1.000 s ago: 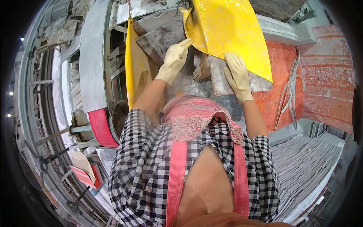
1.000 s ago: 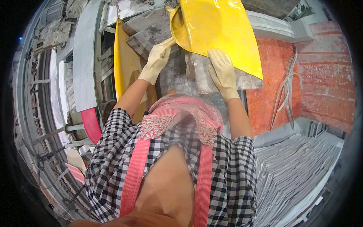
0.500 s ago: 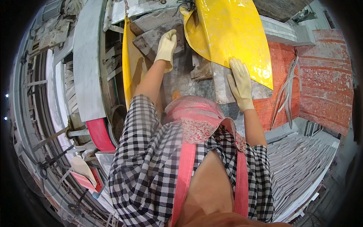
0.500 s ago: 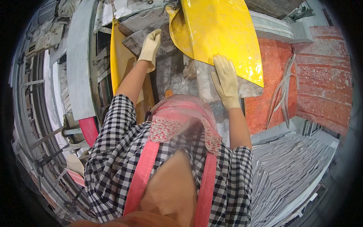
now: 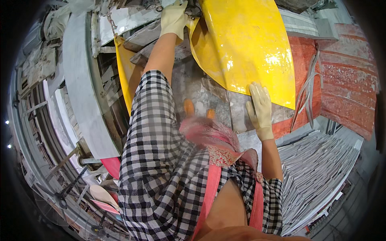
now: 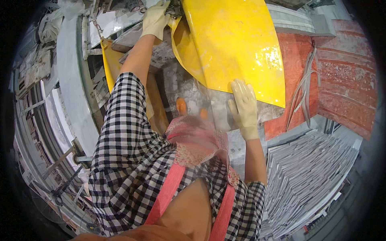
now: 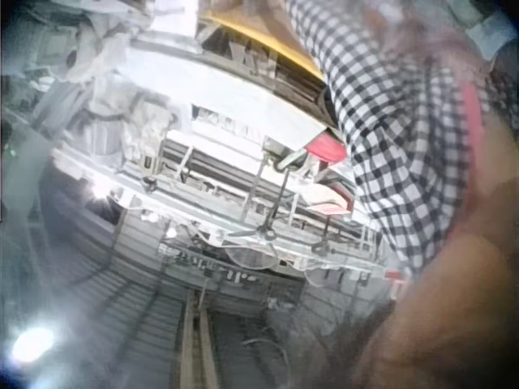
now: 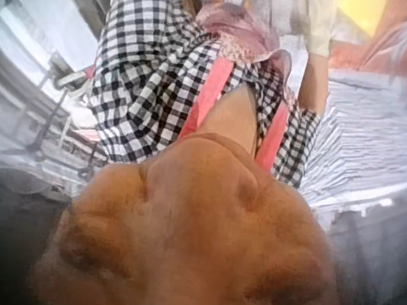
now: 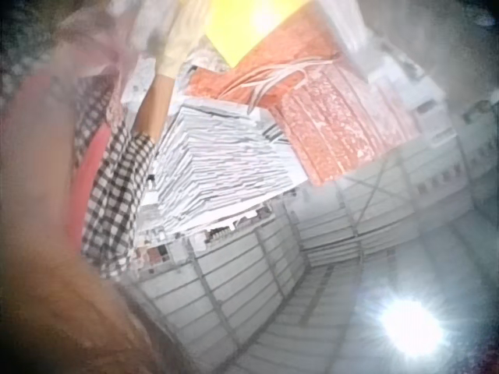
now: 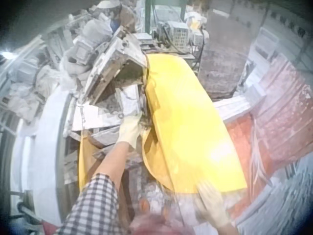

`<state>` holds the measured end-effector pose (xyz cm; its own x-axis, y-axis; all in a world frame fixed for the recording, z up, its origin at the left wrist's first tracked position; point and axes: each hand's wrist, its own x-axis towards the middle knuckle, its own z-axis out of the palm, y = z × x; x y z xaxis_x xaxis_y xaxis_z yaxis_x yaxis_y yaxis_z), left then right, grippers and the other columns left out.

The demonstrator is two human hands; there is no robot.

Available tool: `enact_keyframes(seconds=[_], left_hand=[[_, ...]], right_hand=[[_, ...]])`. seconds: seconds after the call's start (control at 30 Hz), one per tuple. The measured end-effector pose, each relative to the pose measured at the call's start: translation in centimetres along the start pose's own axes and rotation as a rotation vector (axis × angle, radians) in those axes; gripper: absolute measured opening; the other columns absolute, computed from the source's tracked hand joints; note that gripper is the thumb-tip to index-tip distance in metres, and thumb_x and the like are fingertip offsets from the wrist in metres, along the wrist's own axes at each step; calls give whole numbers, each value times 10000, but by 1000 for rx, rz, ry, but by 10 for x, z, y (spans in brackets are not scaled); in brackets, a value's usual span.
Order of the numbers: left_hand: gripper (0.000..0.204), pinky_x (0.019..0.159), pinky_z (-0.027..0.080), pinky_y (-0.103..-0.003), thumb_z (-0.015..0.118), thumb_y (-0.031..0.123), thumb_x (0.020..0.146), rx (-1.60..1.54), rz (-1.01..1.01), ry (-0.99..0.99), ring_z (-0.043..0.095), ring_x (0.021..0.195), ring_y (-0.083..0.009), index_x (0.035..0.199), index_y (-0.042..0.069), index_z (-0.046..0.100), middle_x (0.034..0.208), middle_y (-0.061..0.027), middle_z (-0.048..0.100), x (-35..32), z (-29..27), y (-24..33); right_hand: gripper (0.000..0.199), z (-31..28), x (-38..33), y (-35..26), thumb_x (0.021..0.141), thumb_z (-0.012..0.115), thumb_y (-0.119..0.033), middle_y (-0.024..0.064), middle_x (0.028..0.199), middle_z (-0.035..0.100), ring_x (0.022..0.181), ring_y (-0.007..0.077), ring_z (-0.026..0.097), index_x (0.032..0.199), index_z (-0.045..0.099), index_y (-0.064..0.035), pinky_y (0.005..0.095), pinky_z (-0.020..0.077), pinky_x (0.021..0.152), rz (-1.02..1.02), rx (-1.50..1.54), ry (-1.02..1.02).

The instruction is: The person repeatedly picks up gray rectangular tiles and rubs their surfaces against a yellow curved fixture, then places them back. The person also briefly handles a metal clamp-like tool and a red curved object. The task appears to be surface finishing or cleaning of the tiles.

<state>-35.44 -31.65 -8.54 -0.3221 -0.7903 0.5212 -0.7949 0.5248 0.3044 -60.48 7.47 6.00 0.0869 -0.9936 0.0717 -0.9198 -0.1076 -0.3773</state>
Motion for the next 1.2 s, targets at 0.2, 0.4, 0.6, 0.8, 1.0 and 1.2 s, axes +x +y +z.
enact_keyframes(seconds=[0.2,0.4,0.6,0.8,1.0,1.2], left_hand=[[157,832,563,-464,671,175,869,-33,135,74,698,951,-352,995,120,747,971,-138,738,9,7,-2],[190,897,553,-414,716,202,916,-134,-196,-181,697,1019,-335,1081,113,750,1075,-135,735,8,-25,1],[147,801,565,-312,542,173,1073,-894,-535,-329,731,934,-187,1084,63,640,1067,-130,755,0,-72,-8],[136,598,567,-273,550,127,1053,-940,-728,-322,703,662,-140,1040,9,617,824,-98,731,-6,-123,-8],[123,623,563,-264,602,148,1045,-914,-614,-300,698,706,-134,1039,36,652,864,-81,733,17,-156,-18],[232,716,501,-320,679,284,978,-463,-379,-257,634,756,-126,977,60,743,854,-27,741,47,-186,-7]], right_hand=[[567,-11,-6,1,891,662,-121,208,1446,558,1375,393,499,1432,527,-23,552,349,1178,39,13,-43],[535,-6,-8,5,886,660,-137,206,1415,578,1366,387,511,1398,551,-24,528,369,1169,13,-5,13],[502,-8,-14,7,938,619,-205,204,1438,563,1382,393,486,1405,553,-33,525,334,1193,1,16,31],[513,-15,-21,6,980,585,-233,204,1486,534,1412,386,461,1449,522,-35,514,305,1217,-3,64,24],[505,-13,-25,8,956,620,-175,216,1482,534,1411,394,460,1430,535,-20,511,307,1221,-45,110,64],[516,-3,-27,11,927,645,-156,225,1446,562,1392,396,480,1414,548,-14,510,316,1214,-94,157,149]])
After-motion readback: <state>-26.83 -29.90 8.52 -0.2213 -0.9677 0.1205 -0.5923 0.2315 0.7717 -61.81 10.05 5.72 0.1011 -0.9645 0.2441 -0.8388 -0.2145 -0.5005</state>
